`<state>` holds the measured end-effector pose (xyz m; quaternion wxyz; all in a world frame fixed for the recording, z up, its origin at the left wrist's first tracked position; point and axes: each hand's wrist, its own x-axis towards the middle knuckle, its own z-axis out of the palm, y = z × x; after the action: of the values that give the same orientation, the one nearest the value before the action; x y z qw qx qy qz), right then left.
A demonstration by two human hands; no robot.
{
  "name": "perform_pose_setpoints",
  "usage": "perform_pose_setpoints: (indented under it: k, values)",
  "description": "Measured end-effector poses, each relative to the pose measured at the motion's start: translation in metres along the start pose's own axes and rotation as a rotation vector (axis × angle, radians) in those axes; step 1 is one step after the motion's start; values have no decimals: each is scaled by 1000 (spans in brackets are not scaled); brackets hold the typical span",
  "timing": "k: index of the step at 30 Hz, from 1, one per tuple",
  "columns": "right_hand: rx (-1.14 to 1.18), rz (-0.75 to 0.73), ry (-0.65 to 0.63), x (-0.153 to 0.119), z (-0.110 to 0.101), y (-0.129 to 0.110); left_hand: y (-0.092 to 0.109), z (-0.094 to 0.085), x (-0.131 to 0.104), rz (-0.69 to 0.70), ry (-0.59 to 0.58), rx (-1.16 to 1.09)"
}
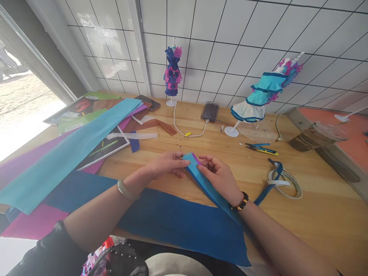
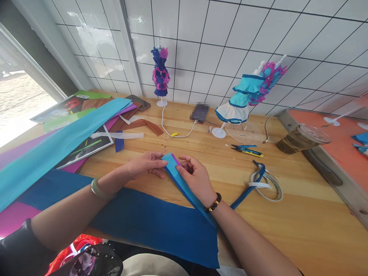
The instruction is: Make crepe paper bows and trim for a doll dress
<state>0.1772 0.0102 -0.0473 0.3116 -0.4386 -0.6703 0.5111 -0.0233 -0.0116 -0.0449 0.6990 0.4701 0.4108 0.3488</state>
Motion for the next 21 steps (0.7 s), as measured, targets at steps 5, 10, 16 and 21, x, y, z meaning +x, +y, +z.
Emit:
perform_pose_setpoints:
  k: [5, 10, 16, 21]
  values:
    - [23, -4, 121, 0, 0, -4, -3, 4, 2, -3, 24, 25]
    - [69, -17, 136, -1, 2, -4, -5, 10, 4, 11, 39, 10]
    - [71, 2, 120, -1, 3, -4, -7, 10, 7, 3, 49, -87]
    - [30, -1, 118, -1, 3, -4, -7, 10, 7, -12, 47, -98]
